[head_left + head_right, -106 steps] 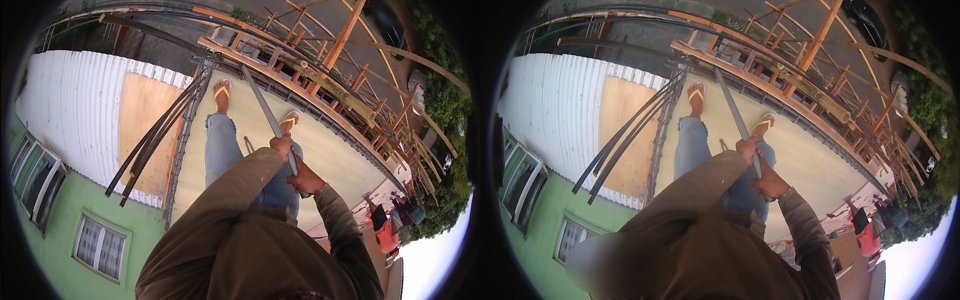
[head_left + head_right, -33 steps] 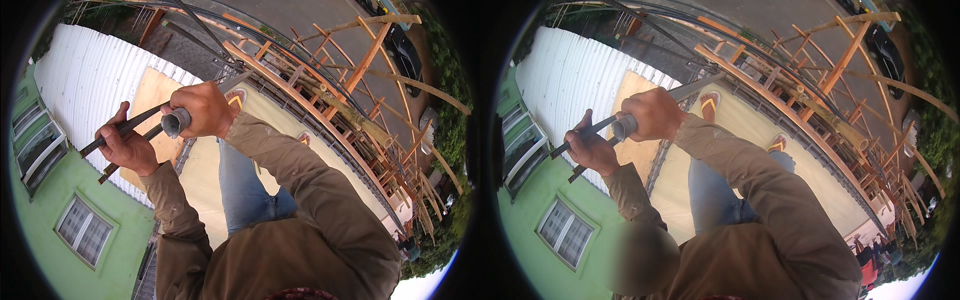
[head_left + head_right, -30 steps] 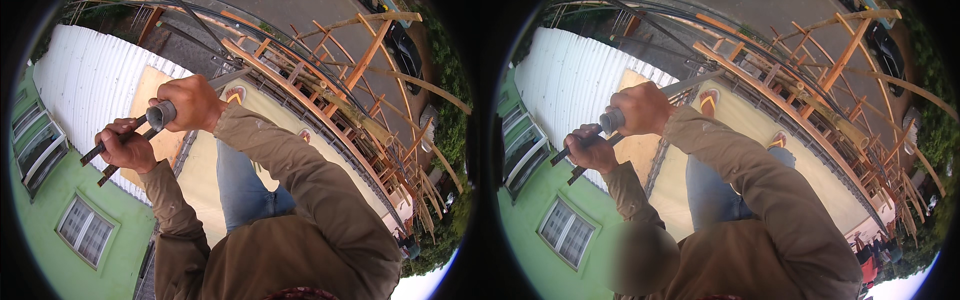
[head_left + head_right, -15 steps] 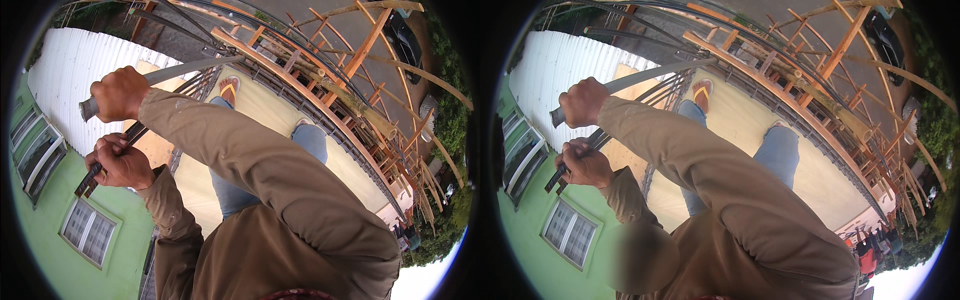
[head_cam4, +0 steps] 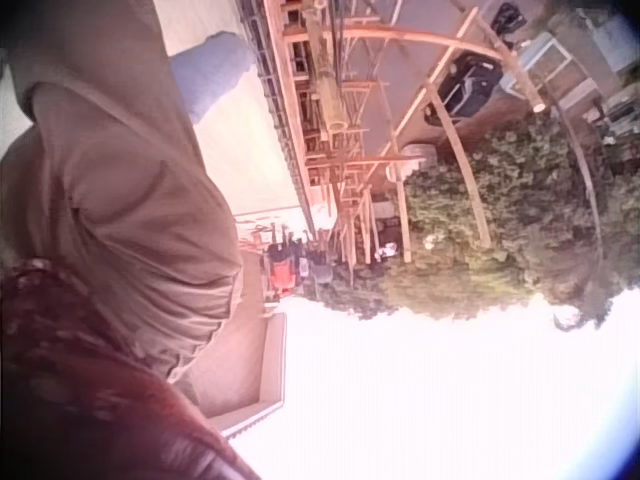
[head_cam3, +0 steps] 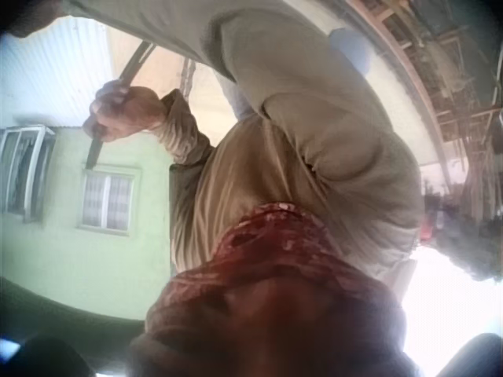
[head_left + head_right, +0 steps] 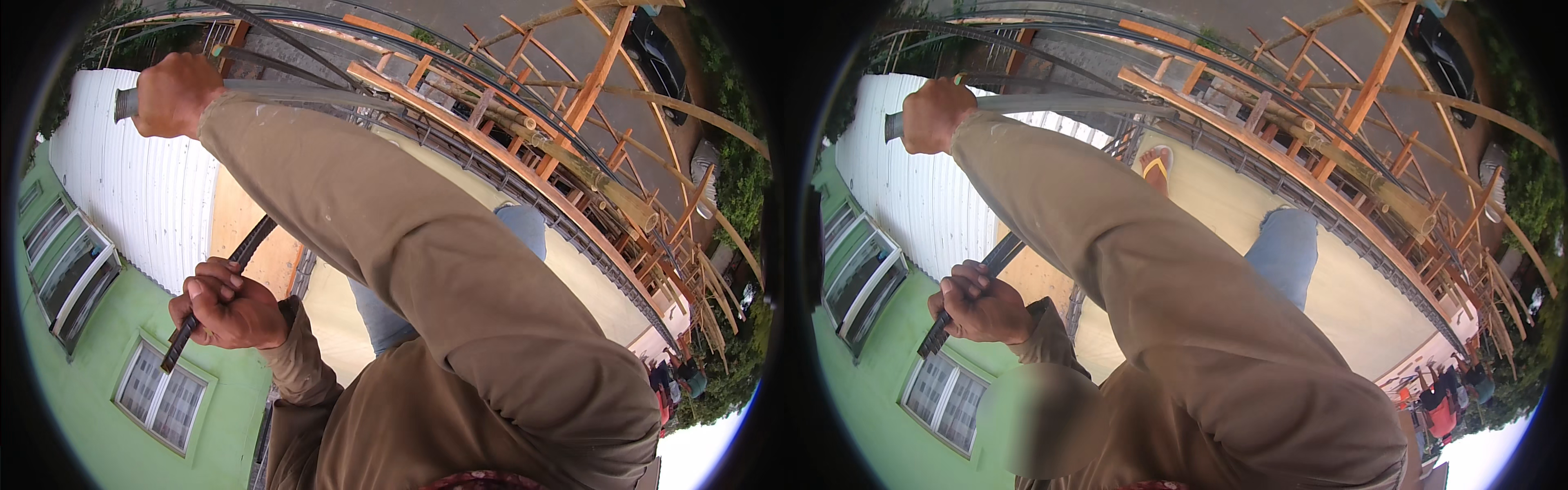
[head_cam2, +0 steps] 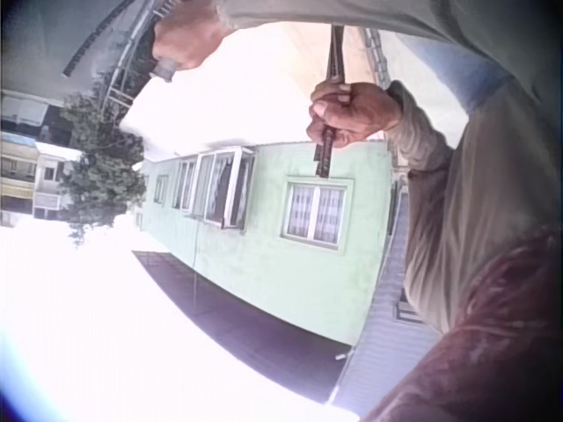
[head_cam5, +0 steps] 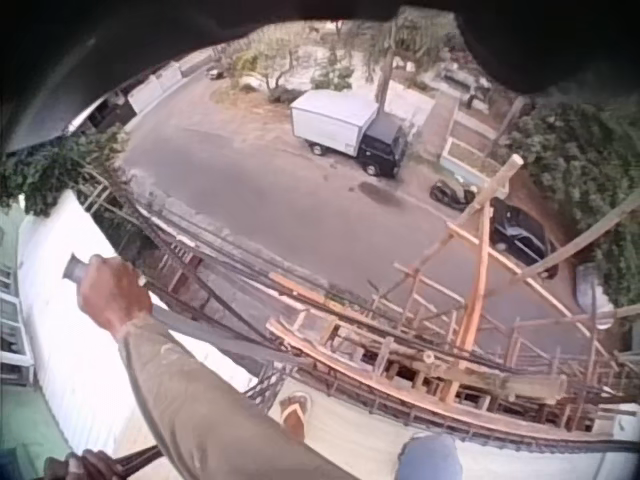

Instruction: The person assembles scaffolding components on a rooftop, using a metal pipe to connect and secure metal rods. They repeatedly insert rods into the pipe, adjust their position, and walk along the structure to continue assembly.

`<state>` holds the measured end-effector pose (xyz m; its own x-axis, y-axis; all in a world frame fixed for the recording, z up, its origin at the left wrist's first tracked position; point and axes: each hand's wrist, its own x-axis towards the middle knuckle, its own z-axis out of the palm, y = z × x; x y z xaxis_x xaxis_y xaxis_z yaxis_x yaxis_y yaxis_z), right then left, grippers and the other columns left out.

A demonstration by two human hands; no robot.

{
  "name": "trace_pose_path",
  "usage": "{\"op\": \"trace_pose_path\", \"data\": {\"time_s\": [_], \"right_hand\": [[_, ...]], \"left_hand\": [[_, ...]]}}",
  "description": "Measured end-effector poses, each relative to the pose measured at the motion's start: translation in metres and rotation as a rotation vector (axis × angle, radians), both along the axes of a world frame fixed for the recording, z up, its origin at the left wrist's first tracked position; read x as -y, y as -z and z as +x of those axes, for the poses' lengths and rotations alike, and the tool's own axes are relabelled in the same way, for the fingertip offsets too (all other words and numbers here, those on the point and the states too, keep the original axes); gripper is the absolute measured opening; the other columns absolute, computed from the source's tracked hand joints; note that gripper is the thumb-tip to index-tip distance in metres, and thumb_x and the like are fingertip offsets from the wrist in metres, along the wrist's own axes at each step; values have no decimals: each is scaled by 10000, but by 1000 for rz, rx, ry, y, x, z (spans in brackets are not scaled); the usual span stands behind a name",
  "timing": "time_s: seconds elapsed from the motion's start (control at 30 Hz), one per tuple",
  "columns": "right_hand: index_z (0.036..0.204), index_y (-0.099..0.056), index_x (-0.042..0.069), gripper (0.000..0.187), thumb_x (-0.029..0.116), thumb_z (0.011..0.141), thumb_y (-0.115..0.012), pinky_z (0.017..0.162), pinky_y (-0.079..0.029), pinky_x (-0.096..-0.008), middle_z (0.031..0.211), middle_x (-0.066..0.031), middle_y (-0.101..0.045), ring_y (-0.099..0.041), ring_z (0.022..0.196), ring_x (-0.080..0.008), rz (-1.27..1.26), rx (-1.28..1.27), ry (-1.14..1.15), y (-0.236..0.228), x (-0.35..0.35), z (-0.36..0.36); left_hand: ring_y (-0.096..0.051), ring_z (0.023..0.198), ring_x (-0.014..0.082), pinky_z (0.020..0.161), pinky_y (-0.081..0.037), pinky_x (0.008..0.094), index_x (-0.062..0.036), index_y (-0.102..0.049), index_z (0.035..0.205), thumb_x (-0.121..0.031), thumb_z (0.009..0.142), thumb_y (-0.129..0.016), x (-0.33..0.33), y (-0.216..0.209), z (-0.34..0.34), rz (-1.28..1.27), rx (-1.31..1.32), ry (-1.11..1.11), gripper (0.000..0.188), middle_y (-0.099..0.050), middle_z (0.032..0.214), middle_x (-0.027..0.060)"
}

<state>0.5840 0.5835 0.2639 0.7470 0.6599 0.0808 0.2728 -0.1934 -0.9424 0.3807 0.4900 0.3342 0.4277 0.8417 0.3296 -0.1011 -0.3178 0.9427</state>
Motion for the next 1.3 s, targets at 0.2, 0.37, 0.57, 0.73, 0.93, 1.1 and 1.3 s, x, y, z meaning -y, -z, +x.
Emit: {"op": "trace_pose_path", "data": {"time_s": [0.2, 0.37, 0.57, 0.73, 0.93, 1.1, 1.3], "right_hand": [[765, -707, 19, 235, 230, 673, -661, 675, -568, -463, 694, -209, -684, -699, 658, -375, 80, 67, -37, -4, 5, -44], [721, -685, 33, 174, 195, 671, -648, 614, -558, -465, 622, -188, -659, -685, 586, -360, 86, 73, -49, 0, 5, -88], [710, -675, 29, 162, 185, 698, -630, 660, -551, -471, 649, -192, -667, -690, 620, -358, 38, 61, -151, 4, -25, -84], [806, -707, 36, 206, 181, 759, -569, 713, -553, -440, 785, -192, -711, -715, 749, -332, -33, 50, -305, 10, -69, -74], [853, -744, 29, 238, 221, 766, -633, 773, -563, -443, 809, -211, -715, -722, 780, -350, -88, 49, -143, 24, -95, -19], [894, -754, 24, 274, 249, 786, -641, 820, -567, -454, 908, -240, -719, -715, 881, -385, -79, 14, -21, 20, -102, 28], [822, -727, 24, 260, 264, 764, -647, 703, -570, -474, 734, -215, -693, -705, 717, -388, -36, 88, -89, 6, -82, -43]], "left_hand": [[-558, 611, 209, 619, -504, 341, -41, -469, 837, -110, 981, -529, -33, 6, -5, 119, -47, -53, 170, -526, 646, 107], [-545, 564, 217, 581, -507, 379, -53, -470, 764, -131, 999, -518, -57, 2, -5, -114, 79, 286, 252, -492, 592, 85], [-358, 442, 127, 489, -369, 327, -104, -353, 709, -107, 986, -496, -21, -2, 3, -87, 66, 225, 312, -353, 505, 33], [-371, 454, 131, 502, -365, 324, -104, -373, 736, -113, 968, -532, -14, -4, -2, -97, 46, 221, 282, -366, 513, 29], [-347, 441, 119, 484, -352, 316, -115, -365, 697, -145, 986, -520, 0, -3, -6, -84, 0, 192, 329, -357, 509, 13], [-392, 481, 150, 492, -384, 336, -82, -363, 759, -83, 950, -546, 11, -9, -9, -82, 33, 216, 265, -422, 539, 62], [-351, 478, 134, 525, -386, 327, -102, -341, 730, -92, 983, -518, -41, -7, -16, -139, 59, 215, 310, -347, 516, 29]]}}
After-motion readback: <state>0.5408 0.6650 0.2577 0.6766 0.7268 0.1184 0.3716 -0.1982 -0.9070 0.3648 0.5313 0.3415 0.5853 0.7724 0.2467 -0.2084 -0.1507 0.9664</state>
